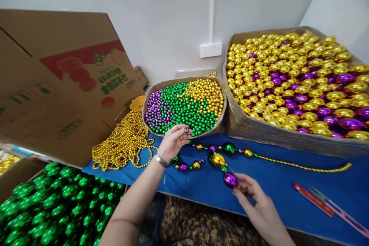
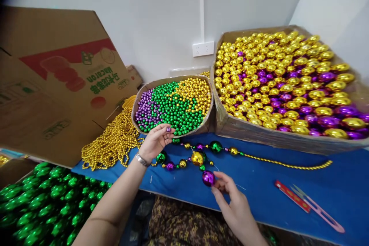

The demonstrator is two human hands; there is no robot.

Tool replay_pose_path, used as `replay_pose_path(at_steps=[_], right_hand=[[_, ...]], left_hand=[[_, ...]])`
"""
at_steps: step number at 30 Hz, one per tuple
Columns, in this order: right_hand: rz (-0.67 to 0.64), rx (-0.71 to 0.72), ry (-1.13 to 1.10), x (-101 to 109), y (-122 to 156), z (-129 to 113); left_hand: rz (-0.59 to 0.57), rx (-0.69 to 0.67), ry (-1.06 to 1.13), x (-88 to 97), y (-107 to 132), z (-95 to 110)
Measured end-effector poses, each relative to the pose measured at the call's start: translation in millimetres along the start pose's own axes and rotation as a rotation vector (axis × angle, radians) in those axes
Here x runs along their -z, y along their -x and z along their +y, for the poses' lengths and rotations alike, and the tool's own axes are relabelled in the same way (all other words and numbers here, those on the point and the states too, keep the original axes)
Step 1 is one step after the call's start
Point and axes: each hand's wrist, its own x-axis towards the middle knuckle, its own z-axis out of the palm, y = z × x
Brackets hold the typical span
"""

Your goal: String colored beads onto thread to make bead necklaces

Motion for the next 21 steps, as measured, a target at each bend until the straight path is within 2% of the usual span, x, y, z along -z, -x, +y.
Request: replay_pose_path(at_steps=[5,10,14,21], right_hand=[[-0.059,0.018,0.054,-6.0,2.7,-7.6],[-0.122,0.043,0.094,-11.6,6.4,-10.0],[-0.121,0.071,0.109,-12.2,7.3,-8.2],[-0.085,0.110,0.163,-9.4,5.4,-13.7]], left_hand=[[0.068,-0.144,0.046,6.0,12.6,20.5],[0.106,-0.189,0.080,13.5,24.1,21.8],[0.116,-0.136,0.078,13.6,25.9,7.3],[0.057,0.065,0.067,-5.0,29.8,-39.9]])
